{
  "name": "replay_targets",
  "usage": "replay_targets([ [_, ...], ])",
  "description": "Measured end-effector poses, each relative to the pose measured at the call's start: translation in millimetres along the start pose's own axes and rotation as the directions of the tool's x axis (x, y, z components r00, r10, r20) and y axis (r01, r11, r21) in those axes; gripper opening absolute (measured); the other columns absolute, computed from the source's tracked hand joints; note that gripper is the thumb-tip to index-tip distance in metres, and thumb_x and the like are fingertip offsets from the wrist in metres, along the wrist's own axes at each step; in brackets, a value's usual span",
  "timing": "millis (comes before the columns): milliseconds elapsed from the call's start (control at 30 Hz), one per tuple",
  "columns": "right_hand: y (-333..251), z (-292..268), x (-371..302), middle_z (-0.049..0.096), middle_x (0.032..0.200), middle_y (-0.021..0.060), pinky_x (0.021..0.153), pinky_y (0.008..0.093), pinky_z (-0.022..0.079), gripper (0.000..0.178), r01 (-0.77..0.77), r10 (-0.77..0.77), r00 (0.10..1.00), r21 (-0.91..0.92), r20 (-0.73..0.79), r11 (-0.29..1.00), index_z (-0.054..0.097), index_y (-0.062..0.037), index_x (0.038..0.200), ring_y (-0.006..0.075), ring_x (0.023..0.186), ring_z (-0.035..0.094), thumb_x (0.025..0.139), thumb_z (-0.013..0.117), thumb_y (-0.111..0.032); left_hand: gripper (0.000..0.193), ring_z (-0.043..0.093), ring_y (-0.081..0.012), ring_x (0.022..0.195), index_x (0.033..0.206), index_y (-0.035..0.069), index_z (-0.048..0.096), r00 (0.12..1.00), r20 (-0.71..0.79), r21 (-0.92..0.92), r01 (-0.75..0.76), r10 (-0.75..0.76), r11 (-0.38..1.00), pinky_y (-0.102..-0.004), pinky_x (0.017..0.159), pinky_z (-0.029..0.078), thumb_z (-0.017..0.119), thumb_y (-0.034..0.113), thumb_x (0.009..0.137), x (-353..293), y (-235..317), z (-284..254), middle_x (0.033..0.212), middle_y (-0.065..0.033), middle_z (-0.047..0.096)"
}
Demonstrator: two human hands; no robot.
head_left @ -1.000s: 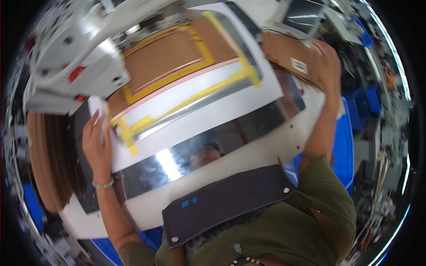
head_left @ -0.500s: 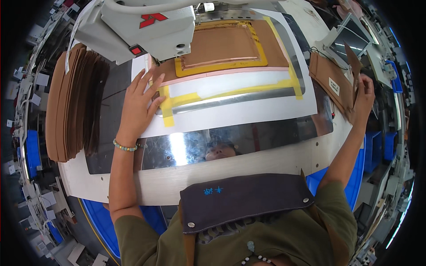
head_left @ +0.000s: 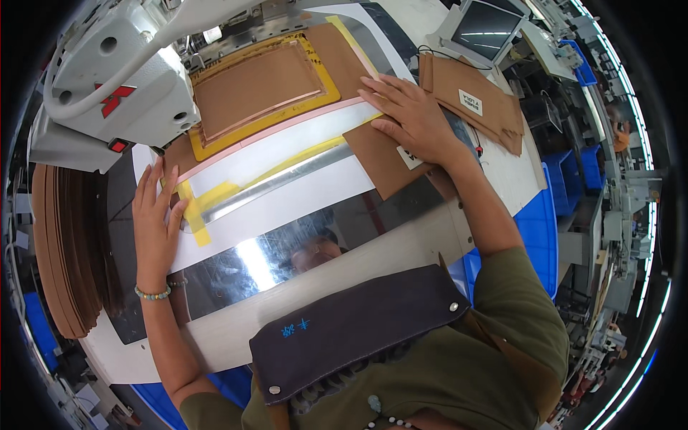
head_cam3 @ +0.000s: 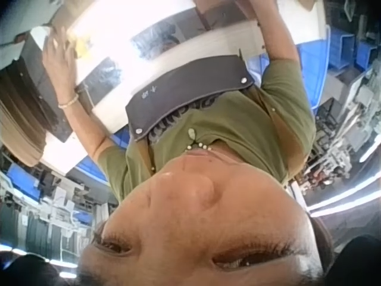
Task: Operating an industrial sewing machine to attach labels and reinforce panels for leather or fabric goods.
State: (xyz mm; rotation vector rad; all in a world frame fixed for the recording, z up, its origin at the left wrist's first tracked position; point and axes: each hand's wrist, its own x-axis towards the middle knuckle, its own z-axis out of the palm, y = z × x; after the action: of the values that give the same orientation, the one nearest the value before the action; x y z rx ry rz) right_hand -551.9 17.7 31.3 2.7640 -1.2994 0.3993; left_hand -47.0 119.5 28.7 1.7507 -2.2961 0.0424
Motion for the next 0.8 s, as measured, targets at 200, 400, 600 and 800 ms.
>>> replay_targets([
  [200, -1.8, 2.3, -0.8, 0.046, 0.172, 0.0000, 0.131, 0.0503, 0.028, 0.058, -0.035, 0.035, 0.999, -0.004, 0.030, 0.999, 0.056, -0.0206, 0.160, 0.0296, 0.160, 0.036, 0.112, 0.050, -0.053, 0.052, 0.044, -0.0340, 0.156, 0.156, 0.017, 0.063, 1.000, -0.016, -0.021, -0.006, 0.006, 1.000, -0.0483, 0.127, 0.034, 0.067, 0.025, 0.105, -1.1, -2.2, -0.2, 0.172, -0.0074, 0.047],
  [400, -3.6, 0.8, 0.2, 0.047, 0.172, 0.0004, 0.132, 0.0508, 0.026, 0.058, -0.039, 0.039, 0.999, 0.014, 0.022, 0.999, 0.056, -0.0190, 0.160, 0.0305, 0.160, 0.035, 0.113, 0.049, -0.052, 0.051, 0.045, -0.0334, 0.155, 0.155, 0.015, 0.063, 1.000, -0.010, 0.009, 0.003, -0.003, 1.000, -0.0476, 0.127, 0.035, 0.068, 0.023, 0.105, -2.3, -3.3, -0.2, 0.171, -0.0083, 0.047],
  [600, -6.8, -1.4, -1.3, 0.050, 0.169, -0.0003, 0.131, 0.0506, 0.029, 0.056, -0.057, 0.057, 0.998, 0.007, 0.016, 0.998, 0.059, -0.0170, 0.157, 0.0285, 0.159, 0.038, 0.113, 0.050, -0.051, 0.053, 0.044, -0.0328, 0.156, 0.157, 0.016, 0.062, 1.000, -0.018, 0.009, -0.017, 0.017, 1.000, -0.0475, 0.127, 0.034, 0.067, 0.023, 0.105, -2.3, -2.2, -0.2, 0.172, -0.0087, 0.047],
  [800, -3.8, 0.8, -2.5, 0.052, 0.168, 0.0001, 0.130, 0.0508, 0.031, 0.055, -0.054, 0.054, 0.999, 0.010, -0.009, 0.999, 0.061, -0.0152, 0.155, 0.0275, 0.158, 0.040, 0.112, 0.052, -0.050, 0.052, 0.043, -0.0329, 0.156, 0.157, 0.014, 0.061, 1.000, -0.011, 0.022, -0.004, 0.005, 1.000, -0.0470, 0.128, 0.033, 0.065, 0.022, 0.106, -3.1, -1.2, -2.3, 0.172, -0.0088, 0.045],
])
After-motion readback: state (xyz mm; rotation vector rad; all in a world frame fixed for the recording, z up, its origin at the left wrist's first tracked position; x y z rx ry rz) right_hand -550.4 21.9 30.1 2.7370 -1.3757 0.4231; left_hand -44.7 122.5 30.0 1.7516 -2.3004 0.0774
